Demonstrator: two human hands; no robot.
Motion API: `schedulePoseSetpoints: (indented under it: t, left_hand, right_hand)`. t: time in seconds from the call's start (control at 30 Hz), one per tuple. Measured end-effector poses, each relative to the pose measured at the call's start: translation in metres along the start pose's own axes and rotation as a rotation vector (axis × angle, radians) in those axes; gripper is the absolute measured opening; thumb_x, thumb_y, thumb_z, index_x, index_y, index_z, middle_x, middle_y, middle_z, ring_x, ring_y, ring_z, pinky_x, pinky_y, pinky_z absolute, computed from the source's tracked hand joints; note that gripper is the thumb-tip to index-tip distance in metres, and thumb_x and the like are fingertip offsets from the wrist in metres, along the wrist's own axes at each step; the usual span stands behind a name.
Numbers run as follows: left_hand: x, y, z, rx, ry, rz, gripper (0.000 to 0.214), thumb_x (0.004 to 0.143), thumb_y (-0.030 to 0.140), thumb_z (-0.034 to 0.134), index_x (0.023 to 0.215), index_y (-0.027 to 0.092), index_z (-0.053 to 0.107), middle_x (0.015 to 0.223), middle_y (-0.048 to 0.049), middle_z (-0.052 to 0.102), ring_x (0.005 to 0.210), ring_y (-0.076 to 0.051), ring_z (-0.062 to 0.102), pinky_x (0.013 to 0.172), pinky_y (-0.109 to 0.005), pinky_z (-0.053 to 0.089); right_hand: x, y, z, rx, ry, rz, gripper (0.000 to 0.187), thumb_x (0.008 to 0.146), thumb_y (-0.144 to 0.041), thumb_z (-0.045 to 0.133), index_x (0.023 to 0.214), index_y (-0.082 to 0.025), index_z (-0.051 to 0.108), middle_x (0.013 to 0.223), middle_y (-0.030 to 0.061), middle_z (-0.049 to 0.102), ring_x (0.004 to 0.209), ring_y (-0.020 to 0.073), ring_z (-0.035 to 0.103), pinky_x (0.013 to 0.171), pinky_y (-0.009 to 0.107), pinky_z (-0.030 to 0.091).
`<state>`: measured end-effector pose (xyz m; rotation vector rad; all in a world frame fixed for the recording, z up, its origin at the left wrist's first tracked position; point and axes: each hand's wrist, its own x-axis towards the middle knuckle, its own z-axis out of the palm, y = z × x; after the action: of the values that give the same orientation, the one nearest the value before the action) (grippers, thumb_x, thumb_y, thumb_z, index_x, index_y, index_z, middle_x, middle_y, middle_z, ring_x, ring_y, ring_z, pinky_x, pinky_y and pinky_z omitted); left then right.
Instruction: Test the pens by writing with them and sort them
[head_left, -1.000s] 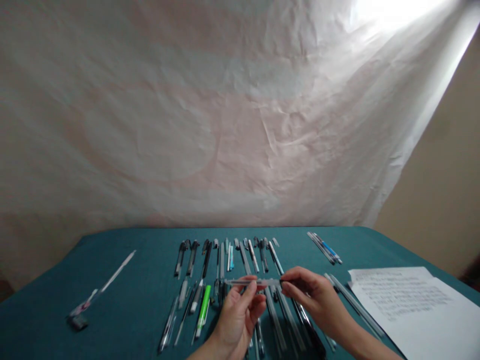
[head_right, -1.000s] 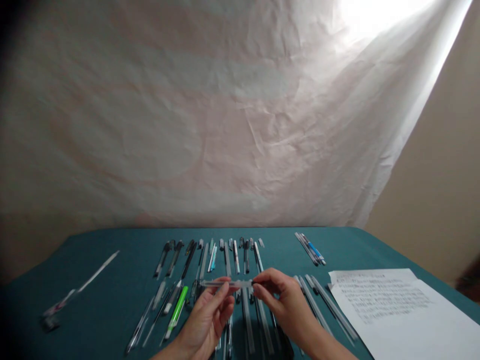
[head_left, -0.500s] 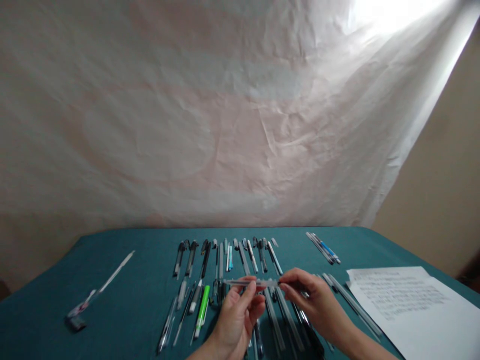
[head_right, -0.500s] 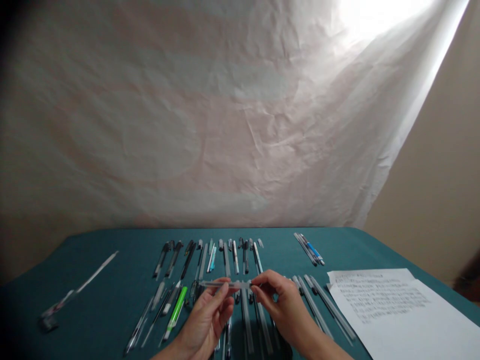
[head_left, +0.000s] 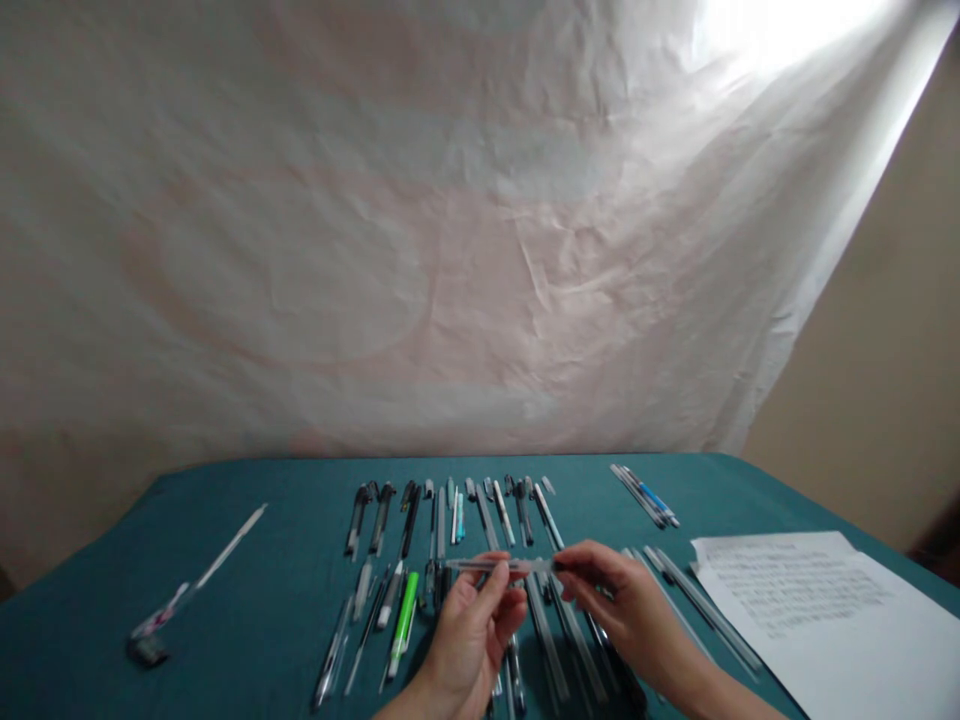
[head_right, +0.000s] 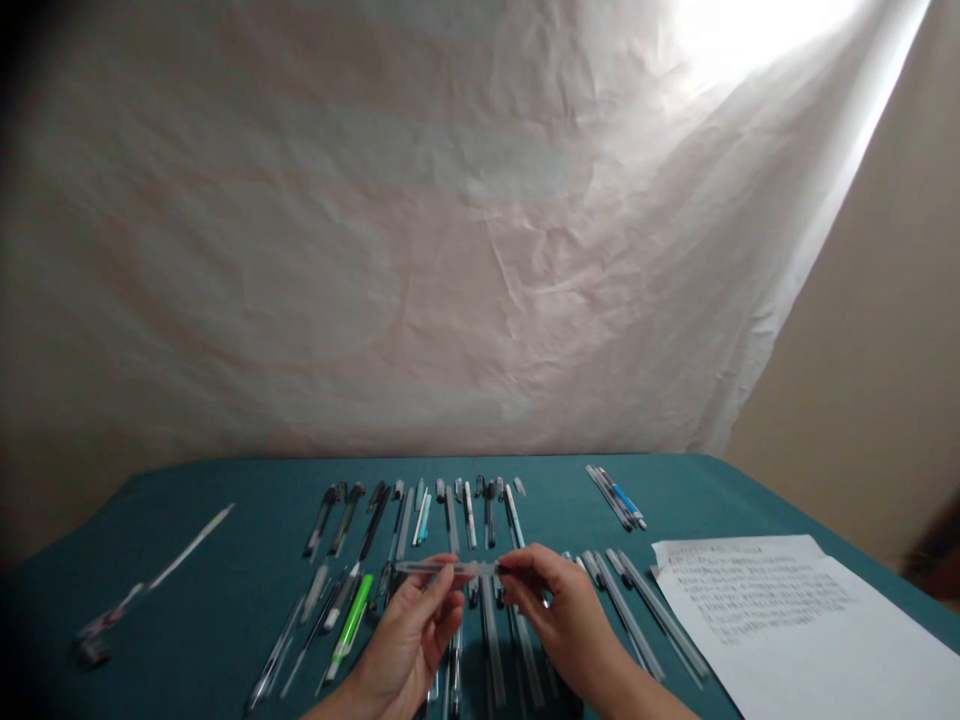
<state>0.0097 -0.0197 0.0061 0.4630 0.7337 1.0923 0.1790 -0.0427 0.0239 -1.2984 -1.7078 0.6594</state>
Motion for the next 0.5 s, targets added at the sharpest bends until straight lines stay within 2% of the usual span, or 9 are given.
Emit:
schedulePoseSetpoints:
  t: [0.13, 0.23, 0.3, 0.4, 0.5]
  left_hand:
    - [-0.0011, -0.0001, 0.0007, 0.038, -0.019, 0.014, 0.021, 0.075, 0.014, 0.061, 0.095, 0.015, 0.052, 0.085, -0.0067, 0.065, 0.059, -0.005, 0.059, 0.055, -0.016, 0.051]
    - [-0.0018, -0.0014, -0.0002, 0.102, -0.078, 0.074, 0.021, 0.074, 0.018, 0.063, 0.093, 0.014, 0.054, 0.083, -0.0046, 0.064, 0.059, -0.005, 0.056, 0.055, -0.017, 0.051]
    - [-0.0017, -0.0020, -0.0004, 0.134, -0.109, 0.105, 0.021, 0.073, 0.020, 0.064, 0.091, 0.014, 0.055, 0.081, -0.0037, 0.063, 0.059, -0.006, 0.055, 0.055, -0.017, 0.050]
    - [-0.0011, -0.0014, 0.0005, 0.152, -0.116, 0.112, 0.022, 0.073, 0.022, 0.065, 0.091, 0.014, 0.056, 0.082, -0.0037, 0.063, 0.058, -0.006, 0.054, 0.054, -0.017, 0.050]
    - [-0.0008, 0.0009, 0.0011, 0.155, -0.083, 0.117, 0.023, 0.072, 0.023, 0.065, 0.092, 0.015, 0.056, 0.081, -0.0033, 0.062, 0.059, -0.006, 0.053, 0.055, -0.017, 0.049]
  right_hand:
    - [-0.0013, 0.0028, -0.0021, -0.181, -0.004, -0.074, 0.017, 0.084, -0.030, 0.045, 0.084, -0.019, 0.058, 0.071, 0.0008, 0.059, 0.064, 0.0124, 0.055, 0.061, 0.022, 0.040]
    - [-0.0022, 0.0056, -0.0004, -0.273, -0.007, -0.092, 0.027, 0.087, -0.033, 0.038, 0.075, -0.018, 0.056, 0.068, 0.0010, 0.057, 0.063, 0.0123, 0.052, 0.060, 0.022, 0.038]
    - [-0.0022, 0.0064, 0.0018, -0.256, -0.023, -0.038, 0.035, 0.088, -0.037, 0.034, 0.066, -0.017, 0.054, 0.062, 0.0004, 0.055, 0.058, 0.0117, 0.051, 0.057, 0.021, 0.037]
    - [-0.0019, 0.0039, 0.0034, -0.107, -0.106, 0.075, 0.047, 0.090, -0.041, 0.025, 0.059, -0.017, 0.051, 0.053, -0.0004, 0.053, 0.052, 0.0107, 0.050, 0.053, 0.020, 0.037]
    - [-0.0027, -0.0003, 0.0021, -0.059, -0.152, 0.069, 0.041, 0.089, -0.041, 0.026, 0.070, -0.017, 0.053, 0.060, 0.0000, 0.055, 0.055, 0.0114, 0.052, 0.054, 0.021, 0.038]
